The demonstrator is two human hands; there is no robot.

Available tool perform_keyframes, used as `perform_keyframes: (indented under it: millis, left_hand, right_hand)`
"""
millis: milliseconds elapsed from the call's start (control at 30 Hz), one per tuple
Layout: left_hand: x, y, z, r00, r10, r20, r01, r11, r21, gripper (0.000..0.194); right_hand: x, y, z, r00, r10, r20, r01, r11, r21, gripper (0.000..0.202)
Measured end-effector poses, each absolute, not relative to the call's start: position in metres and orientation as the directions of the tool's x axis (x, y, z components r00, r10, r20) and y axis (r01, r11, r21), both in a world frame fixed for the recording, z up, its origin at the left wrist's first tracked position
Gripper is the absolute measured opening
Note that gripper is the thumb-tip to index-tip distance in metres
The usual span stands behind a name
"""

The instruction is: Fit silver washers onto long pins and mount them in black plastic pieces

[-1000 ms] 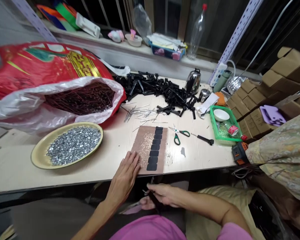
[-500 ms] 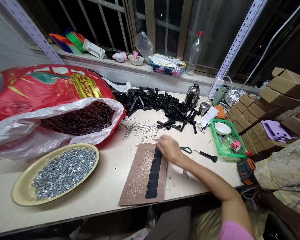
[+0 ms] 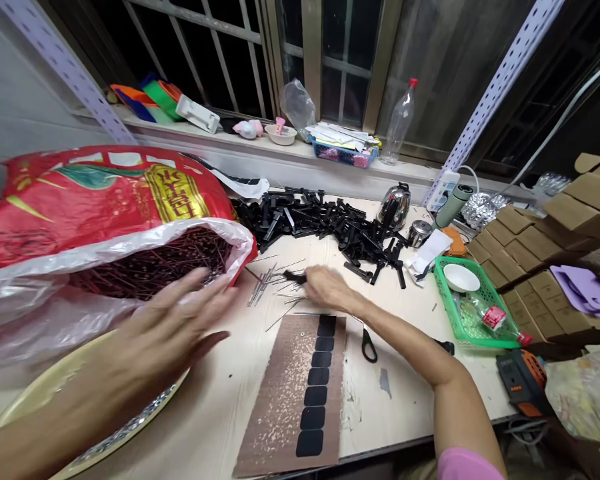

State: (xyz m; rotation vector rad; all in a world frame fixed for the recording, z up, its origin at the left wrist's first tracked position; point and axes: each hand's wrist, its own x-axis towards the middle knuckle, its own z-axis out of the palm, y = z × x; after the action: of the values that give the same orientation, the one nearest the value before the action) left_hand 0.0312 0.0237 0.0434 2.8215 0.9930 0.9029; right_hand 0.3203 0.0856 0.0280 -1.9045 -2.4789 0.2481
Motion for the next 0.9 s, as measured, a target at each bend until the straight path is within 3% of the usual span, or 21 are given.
perform_keyframes:
  millis: [67, 133, 167, 233, 333, 400, 500, 567, 600, 667, 733, 800, 867, 900]
  left_hand:
    - [0.062, 0.045, 0.031, 0.723, 0.499, 0.478, 0.542, -0.839, 0.057, 0.053]
    - [0.09, 0.058, 0.015, 0.768, 0.436, 0.469, 0.512, -0.858, -0.04, 0.059]
    - [0.1, 0.061, 0.008, 0.782, 0.401, 0.477, 0.492, -0.867, -0.078, 0.059]
    - [0.111, 0.065, -0.002, 0.824, 0.329, 0.461, 0.425, -0.897, -0.12, 0.059]
    - [0.112, 0.065, -0.006, 0.874, 0.304, 0.38, 0.368, -0.924, -0.107, 0.06]
    - [0.112, 0.064, -0.007, 0.878, 0.324, 0.352, 0.374, -0.924, -0.084, 0.06]
    - [0.114, 0.067, -0.013, 0.854, 0.391, 0.343, 0.41, -0.912, 0.02, 0.057]
    - [0.115, 0.072, -0.017, 0.763, 0.559, 0.324, 0.52, -0.829, 0.204, 0.051]
    - [0.116, 0.075, -0.017, 0.685, 0.671, 0.282, 0.591, -0.739, 0.323, 0.045]
    - [0.115, 0.079, -0.012, 0.524, 0.84, 0.137, 0.679, -0.509, 0.529, 0.034]
    - [0.117, 0.081, -0.003, 0.459, 0.888, 0.02, 0.672, -0.362, 0.646, 0.034]
    - [0.121, 0.079, 0.005, 0.487, 0.872, 0.037, 0.613, -0.372, 0.697, 0.031]
    - [0.128, 0.077, 0.007, 0.543, 0.824, 0.159, 0.541, -0.488, 0.685, 0.032]
    - [0.132, 0.076, 0.005, 0.568, 0.791, 0.228, 0.512, -0.557, 0.654, 0.042]
  right_hand:
    - [0.303, 0.065, 0.034, -0.411, 0.889, -0.201, 0.828, 0.272, -0.491, 0.018]
    - [0.291, 0.046, 0.036, -0.542, 0.803, -0.246, 0.599, 0.165, -0.783, 0.013]
    - [0.288, 0.039, 0.035, -0.564, 0.785, -0.256, 0.49, 0.069, -0.869, 0.011]
    - [0.29, 0.031, 0.034, -0.577, 0.745, -0.334, 0.332, -0.16, -0.93, 0.008]
    - [0.303, 0.032, 0.031, -0.633, 0.611, -0.475, 0.22, -0.447, -0.867, 0.015]
    - [0.311, 0.038, 0.028, -0.639, 0.575, -0.511, 0.18, -0.534, -0.826, 0.022]
    - [0.324, 0.048, 0.025, -0.558, 0.643, -0.525, 0.251, -0.472, -0.845, 0.027]
    - [0.339, 0.057, 0.024, -0.373, 0.796, -0.476, 0.477, -0.275, -0.835, 0.031]
    - [0.349, 0.061, 0.023, -0.228, 0.89, -0.396, 0.65, -0.163, -0.742, 0.031]
    - [0.368, 0.069, 0.021, 0.018, 0.987, -0.158, 0.925, -0.077, -0.372, 0.023]
    - [0.382, 0.073, 0.017, 0.122, 0.992, -0.017, 0.989, -0.123, -0.077, 0.014]
    - [0.384, 0.069, 0.014, 0.153, 0.988, -0.009, 0.988, -0.153, 0.001, 0.017]
    - [0.374, 0.059, 0.014, 0.132, 0.991, -0.013, 0.991, -0.132, -0.022, 0.02]
    - [0.366, 0.053, 0.015, 0.093, 0.995, -0.029, 0.992, -0.095, -0.081, 0.019]
